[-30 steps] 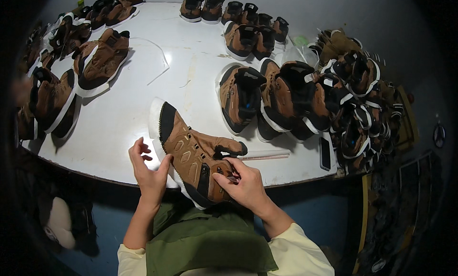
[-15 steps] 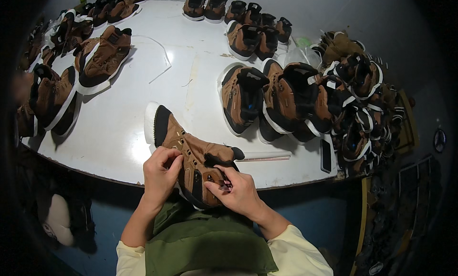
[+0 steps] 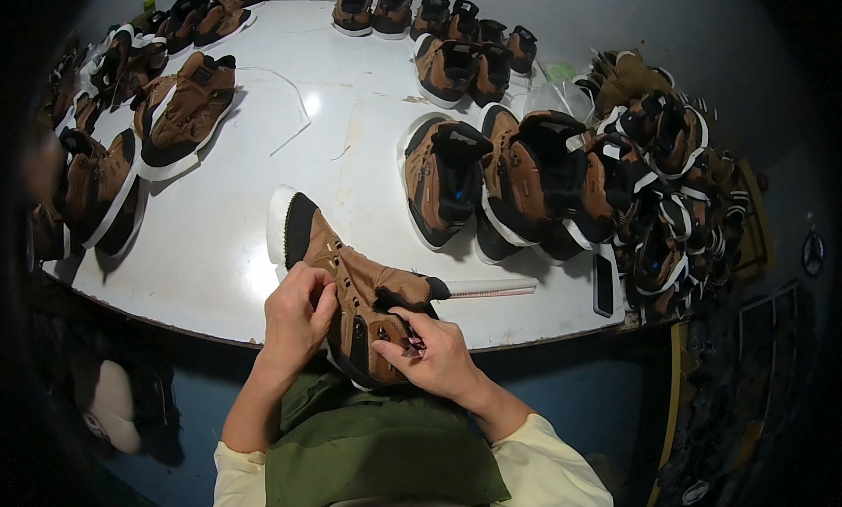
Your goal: The person trims excess white material from the sole edge of a brown boot using a small blade, then measures a strip of material with a ruler and cuts it. The person handles multiple boots on a white table, rotating each boot to access different edges while trimming.
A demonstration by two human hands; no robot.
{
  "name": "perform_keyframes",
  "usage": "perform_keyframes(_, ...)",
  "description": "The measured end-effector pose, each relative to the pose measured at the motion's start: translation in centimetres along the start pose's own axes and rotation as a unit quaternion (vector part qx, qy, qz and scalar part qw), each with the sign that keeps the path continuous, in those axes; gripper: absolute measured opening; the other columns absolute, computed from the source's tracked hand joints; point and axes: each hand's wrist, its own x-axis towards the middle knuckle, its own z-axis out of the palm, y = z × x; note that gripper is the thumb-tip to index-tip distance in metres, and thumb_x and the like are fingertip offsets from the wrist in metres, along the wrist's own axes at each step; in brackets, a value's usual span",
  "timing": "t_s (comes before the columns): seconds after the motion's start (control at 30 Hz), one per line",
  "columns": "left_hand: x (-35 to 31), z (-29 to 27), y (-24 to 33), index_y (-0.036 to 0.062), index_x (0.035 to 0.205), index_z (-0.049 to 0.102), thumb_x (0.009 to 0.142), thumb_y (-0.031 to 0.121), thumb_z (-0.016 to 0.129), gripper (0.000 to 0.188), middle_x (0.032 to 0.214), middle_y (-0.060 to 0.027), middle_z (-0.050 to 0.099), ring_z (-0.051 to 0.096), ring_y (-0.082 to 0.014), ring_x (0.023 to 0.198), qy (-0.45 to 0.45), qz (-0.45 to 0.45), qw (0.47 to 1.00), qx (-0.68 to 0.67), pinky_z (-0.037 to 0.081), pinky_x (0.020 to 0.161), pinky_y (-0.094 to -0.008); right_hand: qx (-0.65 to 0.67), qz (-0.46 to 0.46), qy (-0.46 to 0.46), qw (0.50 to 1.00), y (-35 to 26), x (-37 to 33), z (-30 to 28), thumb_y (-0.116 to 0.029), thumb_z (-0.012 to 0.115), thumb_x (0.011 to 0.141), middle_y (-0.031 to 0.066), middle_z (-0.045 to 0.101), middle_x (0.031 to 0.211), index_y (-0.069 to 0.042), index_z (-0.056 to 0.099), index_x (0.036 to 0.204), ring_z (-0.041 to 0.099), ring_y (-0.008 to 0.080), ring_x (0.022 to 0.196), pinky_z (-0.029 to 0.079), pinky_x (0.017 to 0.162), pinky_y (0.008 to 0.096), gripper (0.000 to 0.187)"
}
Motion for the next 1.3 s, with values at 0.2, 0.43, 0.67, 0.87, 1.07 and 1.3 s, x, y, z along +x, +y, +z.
perform_keyframes(0.2, 0.1, -0.4, 0.4, 0.0012, 0.085, 0.057, 0.08, 0.001, 0.064, 0.008, 0.078, -0.0113, 0.056, 0.058, -0.026, 0.062, -0.028, -0.067, 0.995, -0.067, 0.046, 0.055, -0.0347, 0.009, 0.03, -0.002, 0.999, 0.4, -0.3, -0.1, -0.011, 0.078, 0.077, 0.0096, 0.069, 0.081, 0.006, 0.06, 0.11, 0.061, 0.008, 0.065, 0.048, 0.059, 0.0221, 0.041)
perform_keyframes(0.43, 0.0, -0.8, -0.2, -0.0013, 0.089, 0.061, 0.08, -0.001, 0.065, 0.011, 0.08, -0.0125, 0.057, 0.061, -0.0259, 0.065, -0.017, -0.028, 0.997, -0.076, 0.049, 0.059, -0.0327, 0.041, 0.059, -0.053, 0.996, 0.1, 0.4, -0.8, -0.017, 0.077, 0.079, 0.011, 0.064, 0.085, 0.004, 0.059, 0.117, 0.06, 0.0125, 0.07, 0.048, 0.063, 0.0255, 0.048)
perform_keyframes(0.67, -0.4, -0.8, 0.0, -0.0012, 0.093, 0.062, 0.078, 0.002, 0.068, 0.016, 0.082, -0.0121, 0.058, 0.061, -0.0259, 0.066, -0.01, -0.03, 0.997, -0.07, 0.05, 0.06, -0.033, 0.285, 0.179, -0.157, 0.928, -0.1, 2.5, -2.4, -0.028, 0.066, 0.091, -0.0033, 0.057, 0.092, 0.002, 0.054, 0.128, 0.048, 0.0033, 0.078, 0.044, 0.07, 0.0214, 0.049)
perform_keyframes(0.87, -0.9, 0.4, 0.2, -0.0032, 0.095, 0.063, 0.079, -0.001, 0.069, 0.018, 0.083, -0.0108, 0.059, 0.061, -0.0188, 0.068, 0.015, -0.063, 0.992, -0.106, 0.049, 0.062, -0.028, 0.372, 0.258, -0.121, 0.883, -0.8, 4.2, -1.3, -0.025, 0.059, 0.096, -0.0003, 0.061, 0.106, 0.002, 0.056, 0.122, 0.054, 0.0061, 0.094, 0.046, 0.084, 0.0249, 0.037)
perform_keyframes(1.07, -1.6, 1.2, -0.5, -0.0015, 0.091, 0.064, 0.078, -0.002, 0.068, 0.014, 0.085, -0.0119, 0.061, 0.061, -0.023, 0.065, 0.025, -0.035, 0.984, -0.175, 0.049, 0.06, -0.0301, 0.468, 0.323, -0.138, 0.811, 0.5, 4.6, -0.7, -0.012, 0.066, 0.088, 0.0071, 0.063, 0.113, 0.001, 0.055, 0.123, 0.06, 0.0129, 0.101, 0.048, 0.091, 0.0299, 0.039)
perform_keyframes(1.3, -2.8, 0.5, 0.2, -0.0022, 0.097, 0.067, 0.078, -0.004, 0.067, 0.019, 0.086, -0.0065, 0.06, 0.057, -0.0112, 0.072, 0.059, -0.131, 0.956, -0.255, 0.046, 0.065, -0.0235, 0.505, 0.291, -0.144, 0.8, 1.0, 3.1, 0.2, 0.0, 0.063, 0.081, 0.0089, 0.061, 0.119, 0.002, 0.048, 0.131, 0.059, 0.0162, 0.106, 0.048, 0.094, 0.0319, 0.052)
